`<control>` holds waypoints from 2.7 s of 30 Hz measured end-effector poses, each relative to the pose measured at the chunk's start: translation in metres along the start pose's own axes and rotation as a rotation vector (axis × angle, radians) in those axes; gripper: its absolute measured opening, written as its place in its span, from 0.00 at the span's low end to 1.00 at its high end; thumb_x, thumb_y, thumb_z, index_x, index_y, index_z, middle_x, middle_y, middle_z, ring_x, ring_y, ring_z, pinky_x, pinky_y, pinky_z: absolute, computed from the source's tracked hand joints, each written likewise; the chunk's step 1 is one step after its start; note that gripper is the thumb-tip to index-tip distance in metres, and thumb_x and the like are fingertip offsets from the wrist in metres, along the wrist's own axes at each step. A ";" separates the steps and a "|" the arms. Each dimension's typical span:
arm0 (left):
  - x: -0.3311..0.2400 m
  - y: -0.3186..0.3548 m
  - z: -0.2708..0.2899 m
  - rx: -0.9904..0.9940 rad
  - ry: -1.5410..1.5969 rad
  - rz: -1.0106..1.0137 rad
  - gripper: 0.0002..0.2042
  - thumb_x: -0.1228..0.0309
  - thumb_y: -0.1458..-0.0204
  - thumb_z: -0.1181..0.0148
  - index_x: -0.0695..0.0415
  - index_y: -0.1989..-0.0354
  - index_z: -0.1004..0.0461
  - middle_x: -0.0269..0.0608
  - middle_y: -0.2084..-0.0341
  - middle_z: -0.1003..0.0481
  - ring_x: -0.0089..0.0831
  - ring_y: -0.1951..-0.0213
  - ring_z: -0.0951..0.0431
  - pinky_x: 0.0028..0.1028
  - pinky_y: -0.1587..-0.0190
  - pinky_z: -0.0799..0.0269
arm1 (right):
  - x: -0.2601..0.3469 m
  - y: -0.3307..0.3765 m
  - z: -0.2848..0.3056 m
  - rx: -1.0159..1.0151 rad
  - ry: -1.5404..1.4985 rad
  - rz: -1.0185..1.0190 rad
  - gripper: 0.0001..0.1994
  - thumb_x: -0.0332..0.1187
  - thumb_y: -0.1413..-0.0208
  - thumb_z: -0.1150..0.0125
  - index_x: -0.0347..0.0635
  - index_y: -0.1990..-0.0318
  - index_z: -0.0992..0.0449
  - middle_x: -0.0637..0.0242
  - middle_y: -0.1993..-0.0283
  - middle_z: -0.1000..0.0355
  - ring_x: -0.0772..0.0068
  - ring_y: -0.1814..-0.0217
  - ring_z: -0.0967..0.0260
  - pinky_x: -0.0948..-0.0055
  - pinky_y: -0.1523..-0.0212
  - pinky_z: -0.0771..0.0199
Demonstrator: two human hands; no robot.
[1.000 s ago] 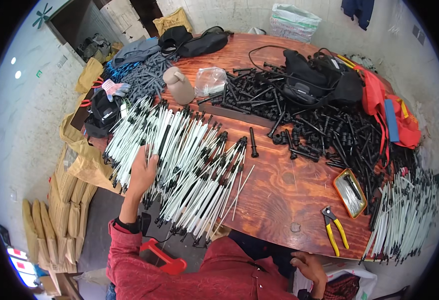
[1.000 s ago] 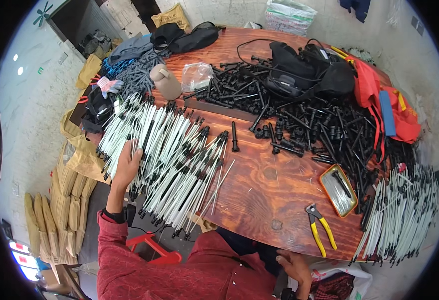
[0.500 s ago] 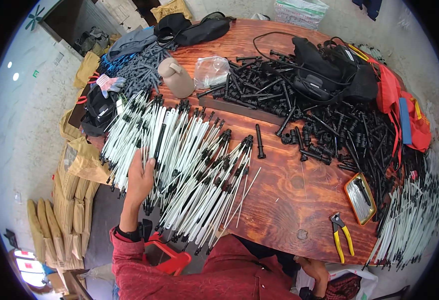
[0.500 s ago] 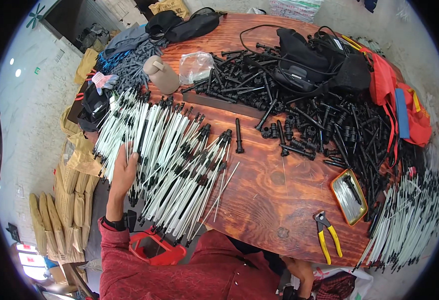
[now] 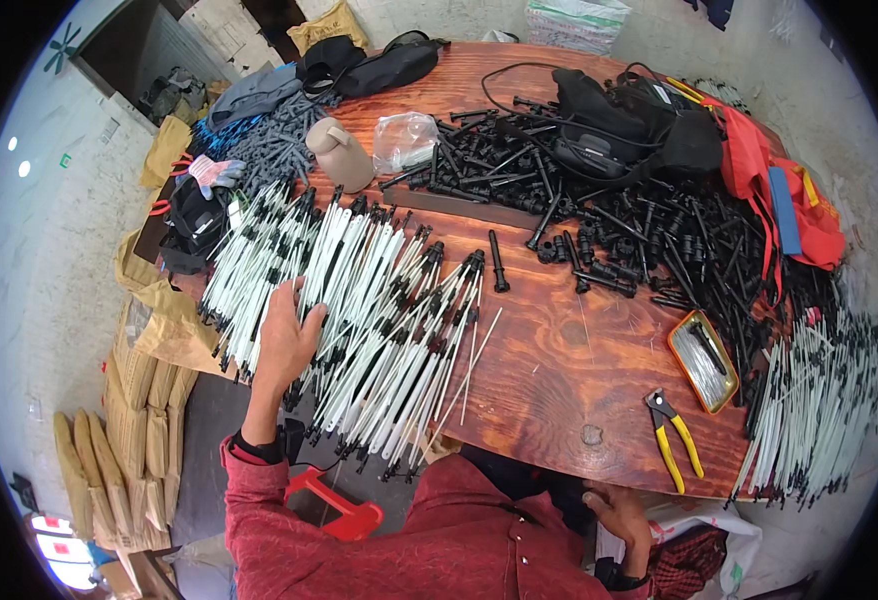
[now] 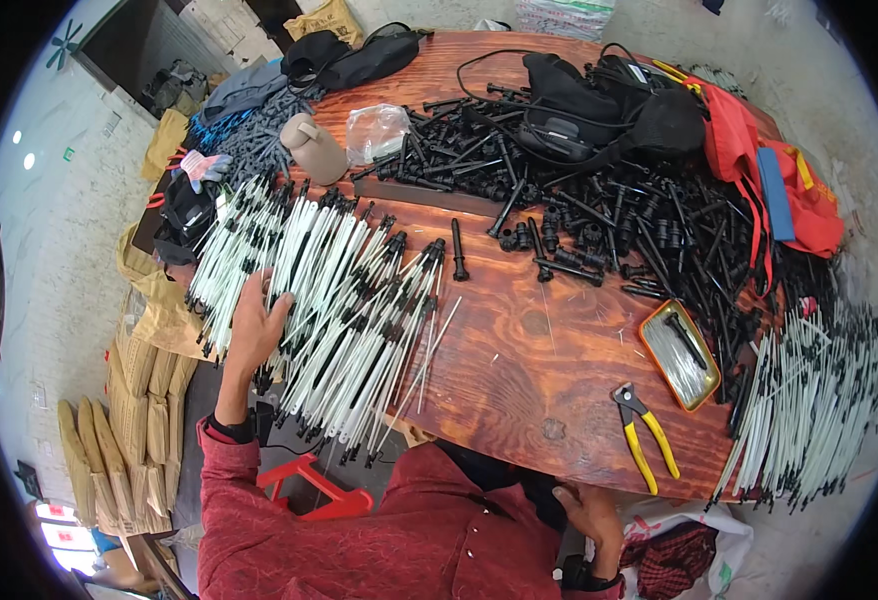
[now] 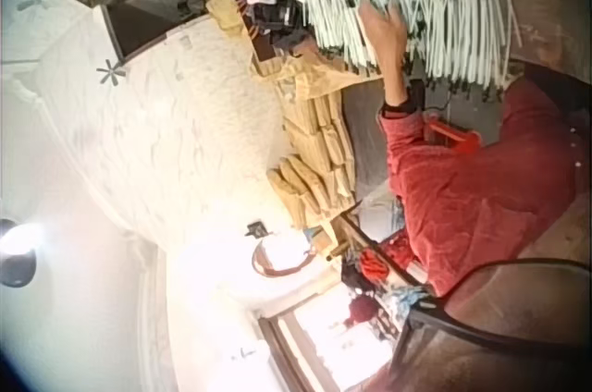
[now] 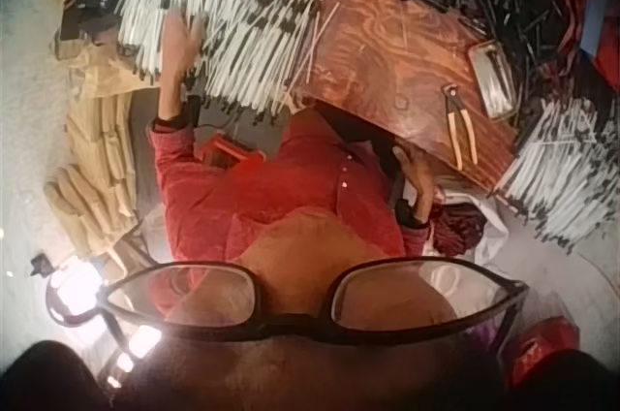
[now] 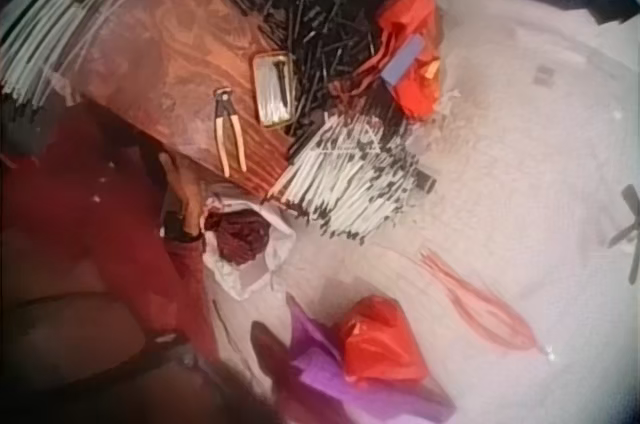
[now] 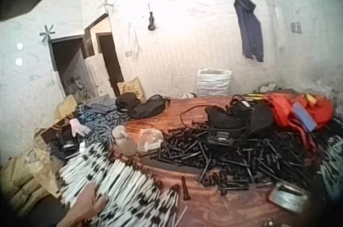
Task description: Assembling black connectors onto white rods and organizing them into bundles.
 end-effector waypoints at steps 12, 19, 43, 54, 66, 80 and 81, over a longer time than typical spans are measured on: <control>-0.038 0.015 0.024 0.143 -0.096 -0.068 0.37 0.59 0.39 0.33 0.68 0.28 0.40 0.66 0.32 0.35 0.59 0.31 0.35 0.43 0.30 0.38 | 0.029 0.041 0.013 -0.063 0.053 0.222 0.18 0.36 0.37 0.36 0.38 0.43 0.21 0.50 0.51 0.18 0.56 0.50 0.18 0.64 0.50 0.20; -0.153 0.078 0.036 0.128 0.041 -0.386 0.29 0.70 0.45 0.30 0.62 0.35 0.30 0.61 0.39 0.29 0.56 0.37 0.29 0.43 0.35 0.33 | 0.050 0.095 0.050 -0.123 -0.278 0.258 0.16 0.28 0.34 0.40 0.33 0.42 0.23 0.59 0.57 0.17 0.72 0.55 0.21 0.71 0.52 0.22; -0.190 0.135 -0.035 0.008 -0.260 -0.493 0.30 0.73 0.45 0.37 0.57 0.31 0.33 0.54 0.30 0.37 0.61 0.29 0.43 0.59 0.27 0.53 | 0.048 0.167 0.146 -0.949 0.024 0.406 0.12 0.33 0.40 0.36 0.39 0.52 0.19 0.55 0.64 0.20 0.56 0.63 0.20 0.62 0.60 0.23; -0.347 0.180 -0.080 0.426 0.616 -0.736 0.14 0.80 0.46 0.35 0.63 0.50 0.20 0.51 0.56 0.19 0.50 0.52 0.19 0.40 0.47 0.25 | -0.035 0.145 0.204 -0.957 -0.054 0.110 0.11 0.37 0.43 0.30 0.41 0.58 0.22 0.66 0.67 0.22 0.66 0.69 0.25 0.71 0.64 0.26; -0.370 0.160 -0.167 0.800 1.276 -0.189 0.24 0.72 0.35 0.39 0.61 0.32 0.33 0.42 0.52 0.20 0.31 0.52 0.17 0.28 0.51 0.21 | -0.007 0.136 0.146 -0.517 -0.727 0.411 0.11 0.35 0.43 0.28 0.40 0.61 0.23 0.69 0.65 0.22 0.80 0.65 0.27 0.78 0.61 0.27; -0.352 0.124 -0.164 0.703 1.932 0.180 0.16 0.70 0.29 0.51 0.59 0.36 0.36 0.38 0.56 0.25 0.24 0.59 0.25 0.28 0.56 0.26 | 0.026 0.092 0.039 -0.456 -0.608 0.290 0.11 0.36 0.40 0.29 0.37 0.61 0.22 0.66 0.66 0.20 0.81 0.66 0.26 0.78 0.65 0.26; -0.340 0.120 -0.178 0.747 1.993 0.148 0.16 0.70 0.28 0.51 0.59 0.36 0.35 0.37 0.57 0.26 0.22 0.63 0.27 0.26 0.59 0.27 | 0.034 0.088 0.026 -0.297 -0.681 0.273 0.12 0.38 0.40 0.30 0.37 0.61 0.22 0.65 0.66 0.20 0.80 0.66 0.25 0.77 0.64 0.25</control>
Point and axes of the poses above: each hand's wrist, its own y-axis away from the middle knuckle, its own z-axis out of the back of the hand, x = y × z, the point moved 9 cm from there along -y, towards the middle knuckle
